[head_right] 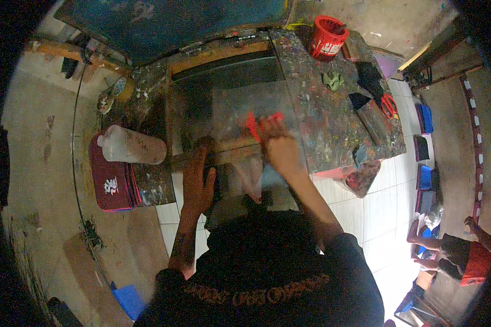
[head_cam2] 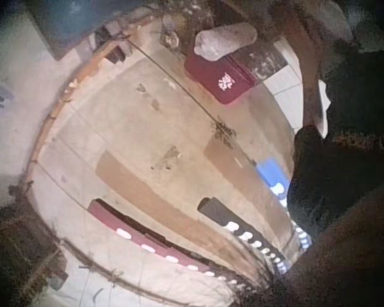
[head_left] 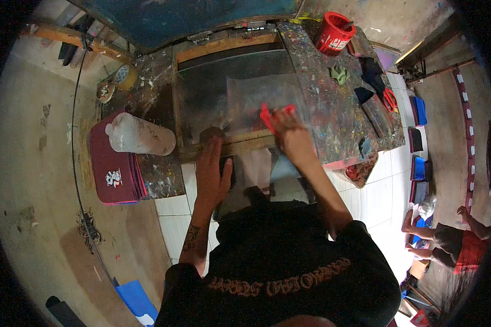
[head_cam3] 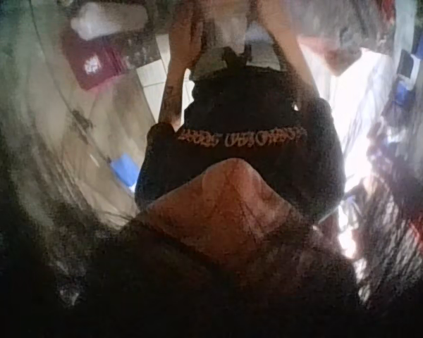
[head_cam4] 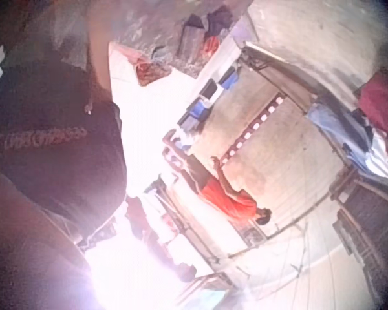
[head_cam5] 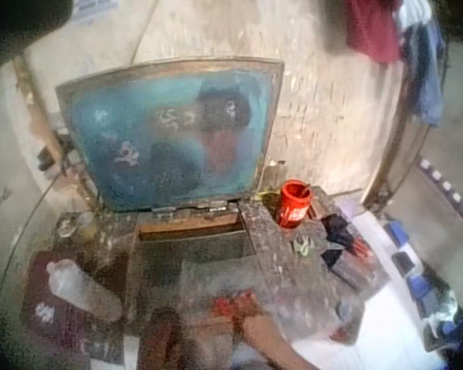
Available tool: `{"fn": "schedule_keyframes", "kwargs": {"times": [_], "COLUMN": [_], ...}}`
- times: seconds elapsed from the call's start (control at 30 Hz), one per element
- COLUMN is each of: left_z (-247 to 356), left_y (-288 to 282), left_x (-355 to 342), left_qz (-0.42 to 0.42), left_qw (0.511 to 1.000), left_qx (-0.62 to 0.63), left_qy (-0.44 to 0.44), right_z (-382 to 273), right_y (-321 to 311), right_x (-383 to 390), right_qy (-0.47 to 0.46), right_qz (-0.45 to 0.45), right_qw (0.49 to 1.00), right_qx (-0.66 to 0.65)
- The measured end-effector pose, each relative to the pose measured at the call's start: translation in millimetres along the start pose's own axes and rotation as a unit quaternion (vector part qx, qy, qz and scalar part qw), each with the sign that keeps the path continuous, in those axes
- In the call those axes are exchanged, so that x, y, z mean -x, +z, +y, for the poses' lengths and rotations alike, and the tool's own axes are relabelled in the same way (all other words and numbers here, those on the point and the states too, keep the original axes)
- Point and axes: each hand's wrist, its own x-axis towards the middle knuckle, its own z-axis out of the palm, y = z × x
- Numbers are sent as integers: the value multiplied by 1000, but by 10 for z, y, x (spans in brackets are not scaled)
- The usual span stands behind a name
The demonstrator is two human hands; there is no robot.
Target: The person cleans a plastic sheet with a cloth and liquid, prepares ink in a container, and secures the sheet onto a screen printing frame.
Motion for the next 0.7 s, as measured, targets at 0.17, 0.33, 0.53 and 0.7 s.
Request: {"fn": "schedule_keyframes", "kwargs": {"times": [0.17, 0.33, 0.53, 0.7], "left_z": [147, 343, 465, 692], "left_y": [14, 86, 100, -220], "left_x": [-177, -357, -431, -476], "left_qz": [79, 43, 76, 68], "left_qw": [996, 994, 994, 992], "left_qx": [25, 45, 8, 63], "left_qy": [-29, -90, -82, -81], "right_z": [-146, 87, -624, -739], "right_y": [118, -204, 330, 661], "right_x": [675, 1166, 1353, 1036], "right_qy": [-222, 20, -356, -275], "right_qz": [88, 40, 60, -22], "right_qw": [971, 999, 922, 957], "right_qx": [-19, -8, -142, -89]}}
